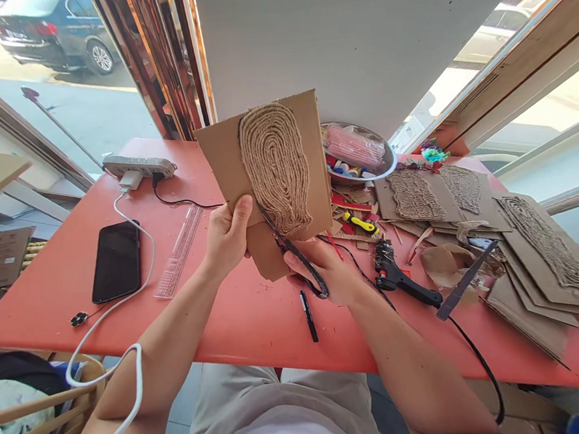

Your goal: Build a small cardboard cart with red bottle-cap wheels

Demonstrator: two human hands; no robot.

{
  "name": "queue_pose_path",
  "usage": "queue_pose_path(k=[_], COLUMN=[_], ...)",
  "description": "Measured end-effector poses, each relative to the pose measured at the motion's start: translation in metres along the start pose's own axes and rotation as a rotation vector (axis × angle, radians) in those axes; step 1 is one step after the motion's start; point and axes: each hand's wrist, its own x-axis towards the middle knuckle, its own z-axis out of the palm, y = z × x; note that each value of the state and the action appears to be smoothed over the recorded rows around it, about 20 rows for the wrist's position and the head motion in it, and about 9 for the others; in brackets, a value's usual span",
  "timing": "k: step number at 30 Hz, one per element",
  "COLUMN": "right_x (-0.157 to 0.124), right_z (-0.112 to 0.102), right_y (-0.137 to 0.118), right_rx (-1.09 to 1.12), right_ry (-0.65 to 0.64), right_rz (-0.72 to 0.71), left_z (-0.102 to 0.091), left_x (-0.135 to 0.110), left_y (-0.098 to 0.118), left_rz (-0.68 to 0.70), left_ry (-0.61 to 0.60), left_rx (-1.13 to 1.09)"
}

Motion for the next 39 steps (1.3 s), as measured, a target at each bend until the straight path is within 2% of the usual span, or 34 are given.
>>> queue_pose_path(k=[7, 12, 24, 30, 34, 39], right_x=[0.002, 0.004, 0.007, 0.005, 0.003, 0.003], right_z=[0.005, 0.009, 0.01, 0.007, 0.005, 0.004], right_y=[0.004, 0.006, 0.016, 0.018, 0.02, 0.021], right_rx=[0.028, 0.022, 0.073, 0.08, 0.064, 0.073], right_ry=[0.021, 0.004, 0.018, -0.007, 0.015, 0.008], right_rz=[0.043, 0.026, 0.029, -0.005, -0.016, -0.007], left_z=[-0.007, -0.006, -0.007, 0.002, 0.004, 0.003], left_x=[0.0, 0.001, 0.005, 0.001, -0.002, -0.002], left_y=[-0.013, -0.013, -0.012, -0.001, 0.0, 0.0], left_rz=[-0.003, 0.02, -0.045, -0.036, 0.001, -0.021], left_ry=[0.058, 0.125, 0.034, -0.026, -0.001, -0.004], left_rx=[-0.048, -0.043, -0.074, 0.062, 0.06, 0.047])
